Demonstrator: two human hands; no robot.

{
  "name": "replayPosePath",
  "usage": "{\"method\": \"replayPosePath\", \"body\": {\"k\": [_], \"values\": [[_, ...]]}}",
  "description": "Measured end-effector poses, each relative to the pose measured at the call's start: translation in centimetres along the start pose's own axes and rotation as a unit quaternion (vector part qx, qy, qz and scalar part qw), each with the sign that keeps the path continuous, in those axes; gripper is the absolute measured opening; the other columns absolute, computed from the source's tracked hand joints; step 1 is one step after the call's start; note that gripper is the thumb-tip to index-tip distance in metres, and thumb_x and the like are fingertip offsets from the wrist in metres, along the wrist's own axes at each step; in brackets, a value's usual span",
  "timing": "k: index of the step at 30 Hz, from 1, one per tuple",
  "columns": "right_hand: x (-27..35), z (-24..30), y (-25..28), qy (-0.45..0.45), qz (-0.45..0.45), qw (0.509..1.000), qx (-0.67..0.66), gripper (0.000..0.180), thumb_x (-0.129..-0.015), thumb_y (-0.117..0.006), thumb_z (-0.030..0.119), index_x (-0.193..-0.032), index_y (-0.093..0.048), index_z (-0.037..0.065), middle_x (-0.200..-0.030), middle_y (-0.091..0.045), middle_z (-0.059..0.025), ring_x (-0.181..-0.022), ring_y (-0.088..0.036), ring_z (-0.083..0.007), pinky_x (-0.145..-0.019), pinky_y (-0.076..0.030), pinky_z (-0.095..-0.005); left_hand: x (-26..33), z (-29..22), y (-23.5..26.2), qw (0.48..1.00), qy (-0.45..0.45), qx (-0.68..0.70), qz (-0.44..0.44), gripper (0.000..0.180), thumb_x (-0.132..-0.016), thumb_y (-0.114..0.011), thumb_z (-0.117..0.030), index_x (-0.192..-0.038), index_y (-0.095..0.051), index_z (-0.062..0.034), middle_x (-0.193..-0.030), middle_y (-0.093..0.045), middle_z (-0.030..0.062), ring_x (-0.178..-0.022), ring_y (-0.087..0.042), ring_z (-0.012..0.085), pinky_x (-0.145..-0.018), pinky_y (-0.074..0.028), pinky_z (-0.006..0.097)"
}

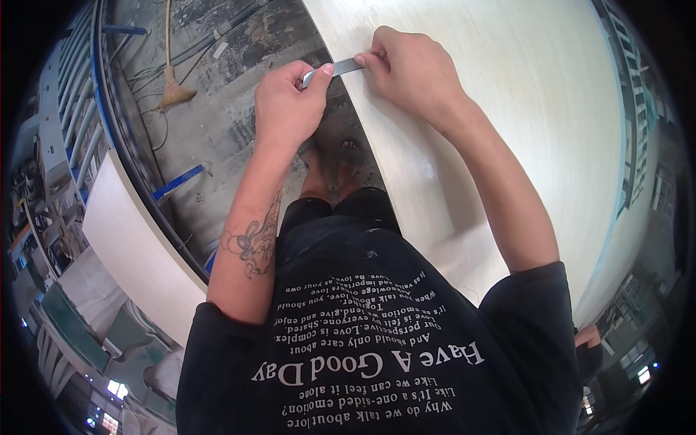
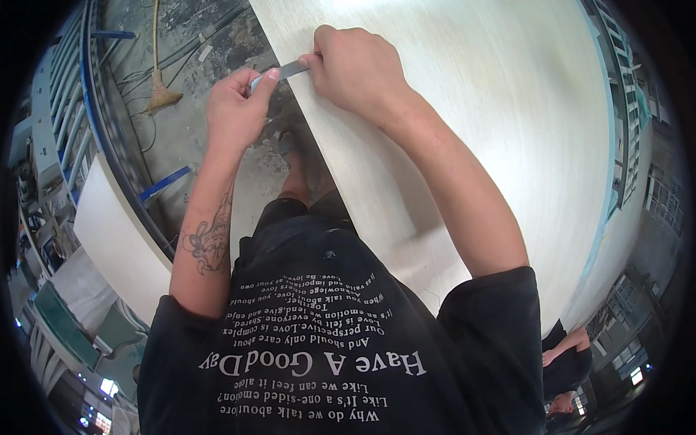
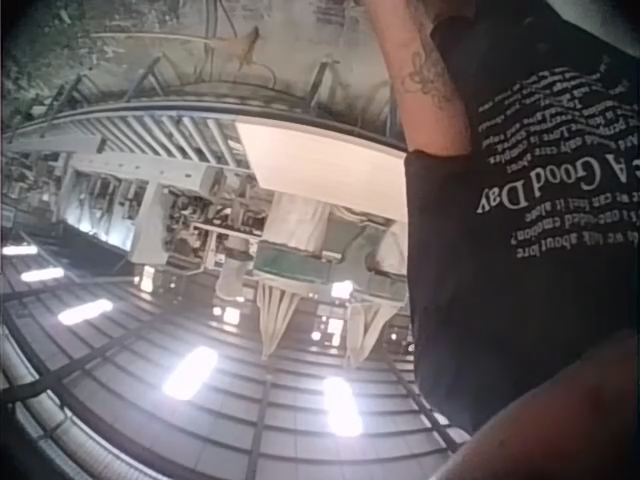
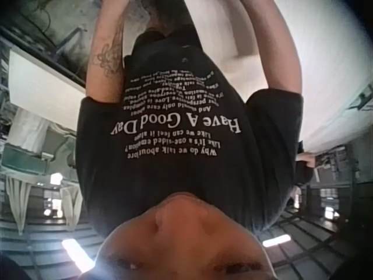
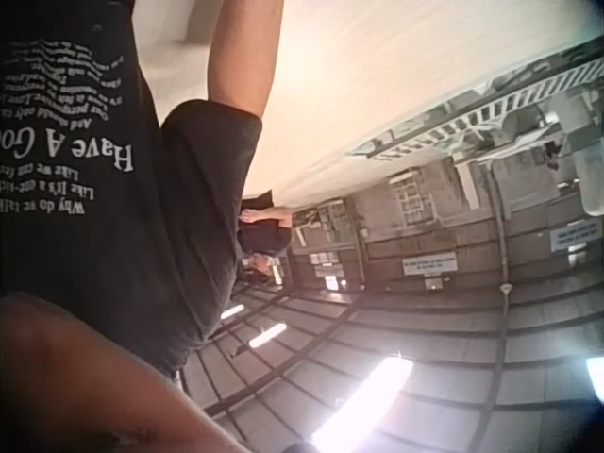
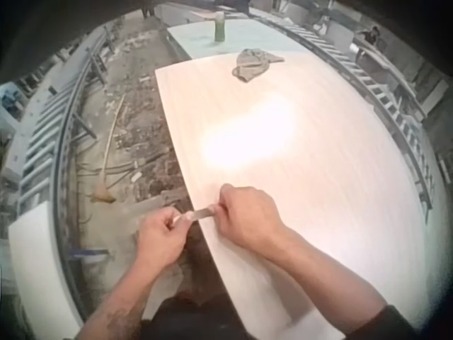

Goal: Cleaning the surface of a large board with a cloth and using a small hand tool to trim and clean its edges.

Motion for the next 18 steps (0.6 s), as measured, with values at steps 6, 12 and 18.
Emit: {"method": "replayPosePath", "body": {"k": [6, 12, 18], "values": [[0.6, -0.1, 0.0, 0.016, -0.017, 1.0, 0.003, 0.032, -0.099, -0.072, 0.036, -0.093, -0.071, 0.004, -0.074, -0.072, -0.0142, -0.072, -0.07, -0.0354, -0.069, -0.054, -0.0462, 0.5, 0.0, -0.2, 1.0, -0.002, 0.017, -0.001, 0.042, -0.095, -0.077, -0.035, -0.075, -0.067, 0.0005, -0.055, -0.052, 0.004, -0.053, -0.046, 0.0147, -0.054, -0.04, 0.037], [1.0, -0.1, 0.0, 0.012, -0.009, 1.0, 0.009, 0.032, -0.099, -0.072, 0.036, -0.094, -0.072, 0.004, -0.074, -0.073, -0.0141, -0.07, -0.07, -0.0353, -0.068, -0.055, -0.0459, 1.0, 0.1, -0.3, 1.0, 0.01, 0.014, 0.001, 0.041, -0.094, -0.077, -0.035, -0.075, -0.067, 0.0004, -0.056, -0.053, 0.0041, -0.052, -0.046, 0.016, -0.054, -0.04, 0.037], [1.5, 0.0, 0.0, 0.012, -0.011, 1.0, 0.008, 0.033, -0.099, -0.072, 0.036, -0.094, -0.071, 0.004, -0.073, -0.072, -0.0143, -0.07, -0.07, -0.0355, -0.068, -0.055, -0.0459, 1.3, 0.3, -0.4, 1.0, 0.001, 0.015, 0.004, 0.04, -0.094, -0.077, -0.034, -0.076, -0.068, 0.0001, -0.056, -0.053, 0.0043, -0.053, -0.047, 0.016, -0.054, -0.04, 0.037]]}}
Point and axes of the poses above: each hand's wrist, its own x-axis away from the middle knuckle, its own y-axis out of the back of the hand, z = x × y, the point moved 3 cm from there along -x, towards the middle knuckle
